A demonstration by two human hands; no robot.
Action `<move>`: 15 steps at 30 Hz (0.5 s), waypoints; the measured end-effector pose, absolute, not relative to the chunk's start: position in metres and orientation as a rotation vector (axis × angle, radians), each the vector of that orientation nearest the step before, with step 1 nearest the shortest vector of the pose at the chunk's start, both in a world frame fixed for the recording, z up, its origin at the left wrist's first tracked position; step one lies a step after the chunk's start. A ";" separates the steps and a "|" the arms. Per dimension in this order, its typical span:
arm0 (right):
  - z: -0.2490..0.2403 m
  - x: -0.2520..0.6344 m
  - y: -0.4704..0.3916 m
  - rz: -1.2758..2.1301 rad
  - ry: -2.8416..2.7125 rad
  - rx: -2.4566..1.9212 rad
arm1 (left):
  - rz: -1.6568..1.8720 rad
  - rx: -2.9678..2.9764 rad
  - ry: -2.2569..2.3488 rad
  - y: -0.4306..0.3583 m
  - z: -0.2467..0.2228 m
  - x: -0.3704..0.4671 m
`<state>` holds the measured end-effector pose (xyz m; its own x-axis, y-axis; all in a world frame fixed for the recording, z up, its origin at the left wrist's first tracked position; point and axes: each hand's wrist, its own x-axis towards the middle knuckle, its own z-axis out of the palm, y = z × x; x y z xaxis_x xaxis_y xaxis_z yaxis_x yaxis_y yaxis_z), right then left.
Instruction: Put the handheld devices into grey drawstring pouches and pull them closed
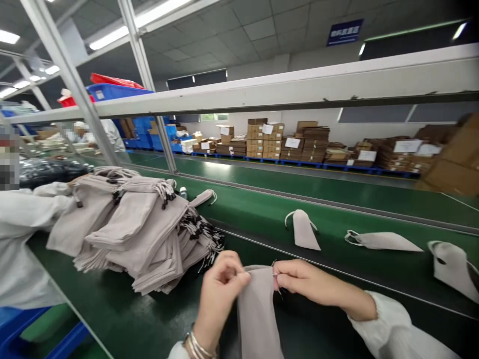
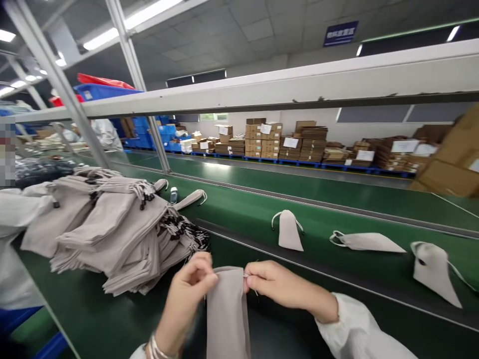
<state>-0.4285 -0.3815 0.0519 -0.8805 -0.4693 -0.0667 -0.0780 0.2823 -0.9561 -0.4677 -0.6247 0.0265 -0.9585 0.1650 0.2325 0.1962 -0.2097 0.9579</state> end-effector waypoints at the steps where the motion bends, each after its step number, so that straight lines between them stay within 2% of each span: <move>1: 0.059 -0.424 -0.375 -1.633 2.232 -0.516 | -2.432 -0.363 -1.895 -0.629 0.026 -0.472; 4: 0.080 -0.412 -0.360 -1.829 2.190 -0.432 | -2.504 -0.203 -1.806 -0.636 0.021 -0.480; 6: 0.092 -0.413 -0.357 -2.057 2.168 -0.305 | -2.390 -0.306 -1.936 -0.633 0.015 -0.479; 11: 0.114 -0.458 -0.361 -2.567 2.498 -0.287 | -1.467 -0.808 -2.517 -0.620 -0.006 -0.475; 13: 0.118 -0.479 -0.359 -2.459 2.792 -0.328 | -1.162 -0.950 -2.622 -0.620 -0.013 -0.480; 15: 0.116 -0.490 -0.353 -2.124 3.027 -0.279 | -0.991 -1.039 -2.726 -0.619 -0.021 -0.490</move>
<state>-0.4902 -0.3534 0.1163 -0.8330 0.1946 0.5179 -0.4209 0.3847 -0.8215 -0.4896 -0.6194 -0.0211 -0.7708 0.5770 0.2702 0.6158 0.5659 0.5482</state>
